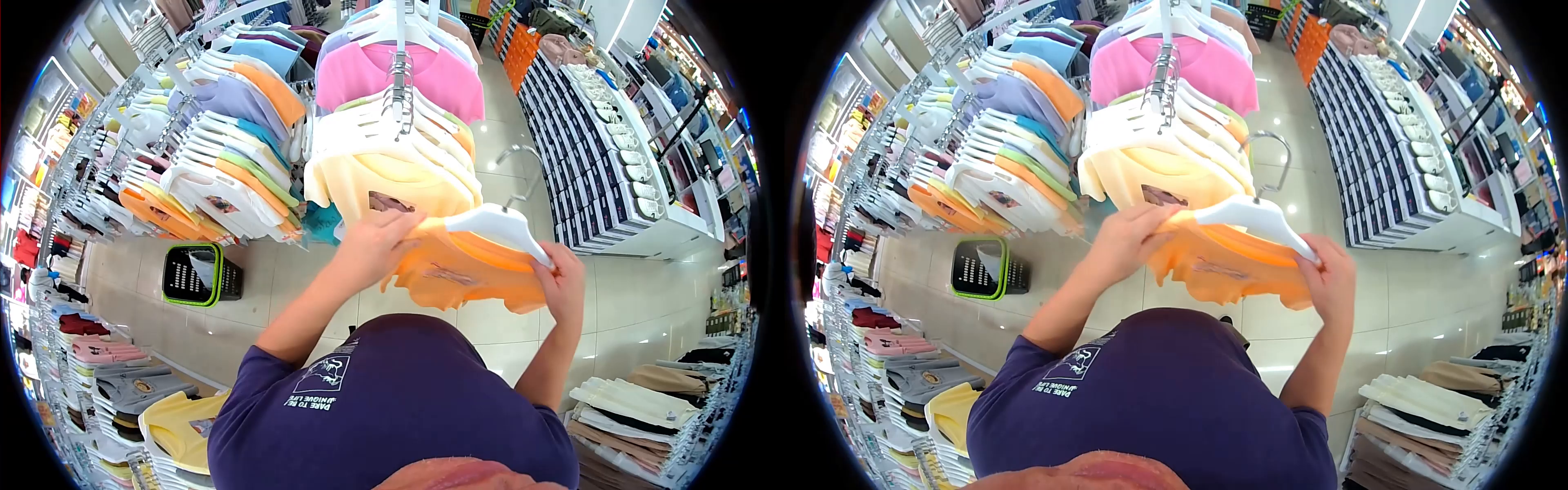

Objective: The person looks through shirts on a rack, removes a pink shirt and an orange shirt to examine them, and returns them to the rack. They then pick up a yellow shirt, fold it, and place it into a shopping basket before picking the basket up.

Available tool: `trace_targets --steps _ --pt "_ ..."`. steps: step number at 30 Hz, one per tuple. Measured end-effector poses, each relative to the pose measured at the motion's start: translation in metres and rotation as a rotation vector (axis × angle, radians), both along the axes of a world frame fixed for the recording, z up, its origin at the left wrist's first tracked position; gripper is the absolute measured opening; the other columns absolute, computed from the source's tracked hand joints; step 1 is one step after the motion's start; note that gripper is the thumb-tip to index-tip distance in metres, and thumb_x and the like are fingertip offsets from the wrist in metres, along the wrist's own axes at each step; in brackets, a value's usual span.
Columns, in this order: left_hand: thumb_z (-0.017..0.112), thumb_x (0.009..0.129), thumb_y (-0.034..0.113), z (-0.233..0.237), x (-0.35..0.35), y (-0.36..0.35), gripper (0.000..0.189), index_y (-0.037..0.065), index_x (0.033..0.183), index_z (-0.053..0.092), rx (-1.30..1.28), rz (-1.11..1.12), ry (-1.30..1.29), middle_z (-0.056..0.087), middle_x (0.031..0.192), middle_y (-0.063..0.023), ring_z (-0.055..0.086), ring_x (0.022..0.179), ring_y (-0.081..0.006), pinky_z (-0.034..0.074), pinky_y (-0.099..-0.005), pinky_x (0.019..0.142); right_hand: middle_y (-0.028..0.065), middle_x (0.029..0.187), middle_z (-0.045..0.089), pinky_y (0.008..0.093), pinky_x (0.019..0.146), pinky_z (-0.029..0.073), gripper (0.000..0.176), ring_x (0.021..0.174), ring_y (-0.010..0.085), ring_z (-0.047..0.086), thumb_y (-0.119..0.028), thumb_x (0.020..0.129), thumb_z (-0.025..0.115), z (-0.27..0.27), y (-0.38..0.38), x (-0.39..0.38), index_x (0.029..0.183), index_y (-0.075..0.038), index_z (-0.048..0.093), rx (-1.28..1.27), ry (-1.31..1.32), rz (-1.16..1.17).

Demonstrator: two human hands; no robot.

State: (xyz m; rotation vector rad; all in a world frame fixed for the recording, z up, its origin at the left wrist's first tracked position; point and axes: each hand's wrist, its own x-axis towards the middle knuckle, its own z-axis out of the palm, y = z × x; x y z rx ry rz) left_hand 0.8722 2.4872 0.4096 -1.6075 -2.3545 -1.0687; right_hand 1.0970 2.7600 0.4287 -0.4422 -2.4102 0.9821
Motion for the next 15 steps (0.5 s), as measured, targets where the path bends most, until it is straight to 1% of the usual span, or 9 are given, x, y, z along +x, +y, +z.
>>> trace_targets --steps 3,6,8,9,12,15 --pt "0.075 0.088 0.017 -0.002 -0.006 0.001 0.051 0.008 0.136 0.061 0.04 -0.059 -0.088 0.067 0.123 -0.0148 0.065 0.109 -0.0343 0.054 -0.0393 0.091 0.0127 0.095 0.07 0.031 0.074 0.051 0.027 0.084 0.0223 0.065 0.002 0.085 0.07 0.0 0.017 0.03 0.111 0.001 0.07 0.04 0.001 -0.069" --pt "0.077 0.087 0.02 -0.015 -0.025 0.004 0.057 0.004 0.139 0.058 0.082 -0.016 -0.052 0.06 0.135 -0.0171 0.06 0.121 -0.0363 0.05 -0.04 0.1 0.0123 0.095 0.069 0.0304 0.074 0.05 0.026 0.083 0.0208 0.064 0.001 0.085 0.069 0.026 0.029 0.062 0.111 0.002 0.07 0.063 -0.109 -0.152" --pt "0.078 0.087 0.022 -0.015 -0.033 0.007 0.061 0.002 0.14 0.056 0.106 0.003 -0.132 0.056 0.139 -0.0188 0.056 0.125 -0.036 0.049 -0.041 0.103 0.012 0.094 0.068 0.0307 0.073 0.05 0.025 0.083 0.0203 0.063 0.001 0.086 0.069 0.036 0.04 0.079 0.11 0.002 0.07 0.096 -0.127 -0.234" --pt "0.079 0.087 0.022 -0.015 -0.039 0.01 0.063 0.001 0.141 0.055 0.116 0.015 -0.168 0.053 0.142 -0.0196 0.054 0.127 -0.0359 0.048 -0.0415 0.104 0.0118 0.094 0.068 0.0309 0.073 0.05 0.024 0.082 0.0201 0.063 0.001 0.086 0.069 0.04 0.047 0.083 0.11 0.002 0.07 0.111 -0.132 -0.273" --pt "0.08 0.085 0.022 -0.021 -0.06 0.021 0.068 -0.001 0.143 0.052 0.106 0.101 -0.097 0.05 0.146 -0.0202 0.051 0.131 -0.0379 0.044 -0.042 0.11 0.0109 0.094 0.068 0.0314 0.072 0.05 0.023 0.081 0.0207 0.063 0.0 0.087 0.068 0.049 0.069 0.085 0.11 0.0 0.071 0.195 -0.159 -0.369" --pt "0.079 0.085 0.021 -0.028 -0.085 0.042 0.069 0.0 0.144 0.052 0.15 0.183 -0.103 0.051 0.148 -0.0199 0.047 0.137 -0.0386 0.038 -0.0432 0.114 0.0102 0.094 0.068 0.0317 0.072 0.05 0.022 0.081 0.0219 0.063 -0.001 0.088 0.068 0.046 0.097 0.071 0.11 -0.001 0.071 0.294 -0.173 -0.461"
